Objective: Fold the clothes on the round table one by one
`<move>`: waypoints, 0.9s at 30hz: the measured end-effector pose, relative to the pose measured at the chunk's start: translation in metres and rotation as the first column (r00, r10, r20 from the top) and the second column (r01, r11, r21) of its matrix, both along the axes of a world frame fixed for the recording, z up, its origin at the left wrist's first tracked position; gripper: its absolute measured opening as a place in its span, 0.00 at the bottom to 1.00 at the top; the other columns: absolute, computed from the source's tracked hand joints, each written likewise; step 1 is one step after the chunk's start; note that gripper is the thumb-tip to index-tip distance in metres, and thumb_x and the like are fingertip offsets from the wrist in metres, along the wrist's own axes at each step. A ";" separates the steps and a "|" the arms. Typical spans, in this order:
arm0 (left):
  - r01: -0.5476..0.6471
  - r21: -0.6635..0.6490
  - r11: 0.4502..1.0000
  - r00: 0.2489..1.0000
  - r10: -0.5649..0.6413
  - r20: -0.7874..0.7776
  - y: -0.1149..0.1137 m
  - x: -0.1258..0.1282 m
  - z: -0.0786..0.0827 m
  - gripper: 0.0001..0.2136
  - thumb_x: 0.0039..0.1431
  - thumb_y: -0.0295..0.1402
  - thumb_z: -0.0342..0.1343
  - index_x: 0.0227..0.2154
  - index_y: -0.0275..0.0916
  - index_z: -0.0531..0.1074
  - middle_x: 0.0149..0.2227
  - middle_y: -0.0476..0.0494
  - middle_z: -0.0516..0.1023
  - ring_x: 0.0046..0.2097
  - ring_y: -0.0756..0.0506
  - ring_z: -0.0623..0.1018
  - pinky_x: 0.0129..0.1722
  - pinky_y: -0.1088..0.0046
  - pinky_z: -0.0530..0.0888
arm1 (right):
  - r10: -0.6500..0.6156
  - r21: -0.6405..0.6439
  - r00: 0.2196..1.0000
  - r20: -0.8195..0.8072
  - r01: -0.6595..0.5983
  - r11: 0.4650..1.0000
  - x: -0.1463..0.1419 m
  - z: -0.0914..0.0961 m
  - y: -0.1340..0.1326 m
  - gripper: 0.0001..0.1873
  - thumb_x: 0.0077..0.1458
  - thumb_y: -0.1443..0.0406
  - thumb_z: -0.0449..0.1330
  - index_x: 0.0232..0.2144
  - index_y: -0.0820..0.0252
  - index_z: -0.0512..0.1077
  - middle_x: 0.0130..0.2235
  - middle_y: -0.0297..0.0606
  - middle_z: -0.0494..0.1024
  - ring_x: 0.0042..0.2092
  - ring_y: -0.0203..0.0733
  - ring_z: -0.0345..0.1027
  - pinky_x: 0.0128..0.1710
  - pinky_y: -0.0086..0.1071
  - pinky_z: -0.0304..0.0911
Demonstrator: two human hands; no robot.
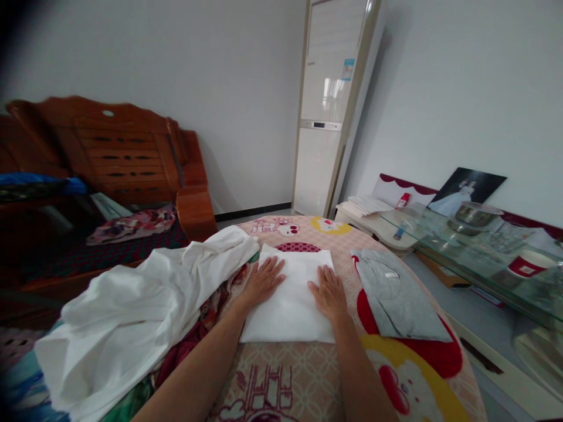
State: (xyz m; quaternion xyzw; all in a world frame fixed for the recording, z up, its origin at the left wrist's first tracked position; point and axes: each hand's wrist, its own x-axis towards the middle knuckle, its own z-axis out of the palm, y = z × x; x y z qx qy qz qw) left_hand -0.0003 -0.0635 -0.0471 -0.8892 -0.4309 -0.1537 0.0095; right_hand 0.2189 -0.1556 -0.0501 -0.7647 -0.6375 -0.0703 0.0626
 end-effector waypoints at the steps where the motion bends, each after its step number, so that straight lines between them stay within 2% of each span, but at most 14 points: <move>1: -0.002 0.002 1.000 1.000 0.002 -0.001 0.000 0.000 0.000 0.24 0.68 0.44 0.39 0.64 0.45 0.55 0.66 0.39 0.57 0.66 0.38 0.57 0.62 0.48 0.56 | 0.005 0.004 1.000 0.004 -0.005 1.000 0.000 0.000 0.000 0.32 0.65 0.54 0.42 0.64 0.67 0.54 0.66 0.52 0.54 0.66 0.51 0.47 0.61 0.45 0.47; 6: -0.017 -0.028 0.999 1.000 0.018 0.025 0.001 -0.001 0.003 0.24 0.67 0.43 0.39 0.63 0.42 0.56 0.65 0.37 0.57 0.66 0.38 0.57 0.62 0.50 0.56 | 0.019 0.034 1.000 -0.010 -0.019 0.999 0.001 -0.001 -0.001 0.31 0.64 0.54 0.43 0.64 0.64 0.55 0.65 0.52 0.55 0.66 0.52 0.48 0.60 0.47 0.49; 8: -0.085 -0.035 0.996 0.995 0.086 0.055 0.002 0.000 0.005 0.24 0.67 0.41 0.40 0.62 0.37 0.58 0.65 0.34 0.58 0.66 0.38 0.58 0.62 0.53 0.58 | 0.026 0.059 0.999 -0.021 -0.025 0.998 0.001 -0.003 -0.001 0.29 0.64 0.55 0.44 0.63 0.61 0.56 0.65 0.51 0.57 0.65 0.51 0.49 0.60 0.47 0.49; 11: -0.223 -0.055 0.973 0.969 0.227 0.094 0.006 0.002 0.006 0.25 0.66 0.39 0.42 0.61 0.31 0.58 0.64 0.29 0.59 0.64 0.36 0.60 0.62 0.54 0.58 | 0.024 0.095 0.999 -0.036 -0.020 0.995 0.005 -0.006 0.002 0.28 0.64 0.56 0.44 0.62 0.62 0.59 0.64 0.52 0.59 0.65 0.51 0.51 0.60 0.45 0.50; 15: -0.325 -0.100 0.940 0.932 0.337 0.134 0.019 0.006 0.007 0.26 0.64 0.37 0.45 0.61 0.26 0.57 0.63 0.25 0.59 0.62 0.34 0.63 0.60 0.58 0.60 | -0.068 0.093 0.994 -0.084 0.075 0.993 0.017 -0.007 0.013 0.27 0.64 0.57 0.44 0.60 0.66 0.61 0.62 0.54 0.61 0.63 0.52 0.54 0.59 0.43 0.52; 21: -0.398 -0.139 0.907 0.893 0.417 0.170 0.046 0.005 0.016 0.22 0.61 0.32 0.49 0.57 0.29 0.62 0.53 0.31 0.72 0.55 0.38 0.70 0.55 0.65 0.64 | -0.190 0.088 0.971 -0.147 0.204 0.975 0.039 0.002 0.040 0.25 0.64 0.60 0.45 0.57 0.69 0.63 0.61 0.55 0.63 0.62 0.52 0.55 0.59 0.44 0.49; 24: -0.397 -0.180 0.900 0.891 0.425 0.160 0.055 0.003 0.020 0.22 0.60 0.33 0.51 0.56 0.30 0.63 0.53 0.32 0.73 0.54 0.39 0.71 0.55 0.67 0.64 | -0.203 0.120 0.941 -0.271 0.242 0.963 0.046 0.005 0.055 0.21 0.61 0.62 0.48 0.50 0.67 0.70 0.56 0.53 0.70 0.59 0.53 0.60 0.58 0.45 0.50; 27: -0.383 -0.289 0.877 0.882 0.440 0.169 0.063 0.001 0.024 0.23 0.59 0.34 0.53 0.56 0.31 0.62 0.53 0.32 0.73 0.55 0.40 0.72 0.54 0.68 0.65 | -0.237 0.125 0.903 -0.359 0.298 0.946 0.054 0.006 0.068 0.17 0.57 0.63 0.52 0.45 0.64 0.73 0.48 0.49 0.76 0.53 0.50 0.66 0.55 0.42 0.55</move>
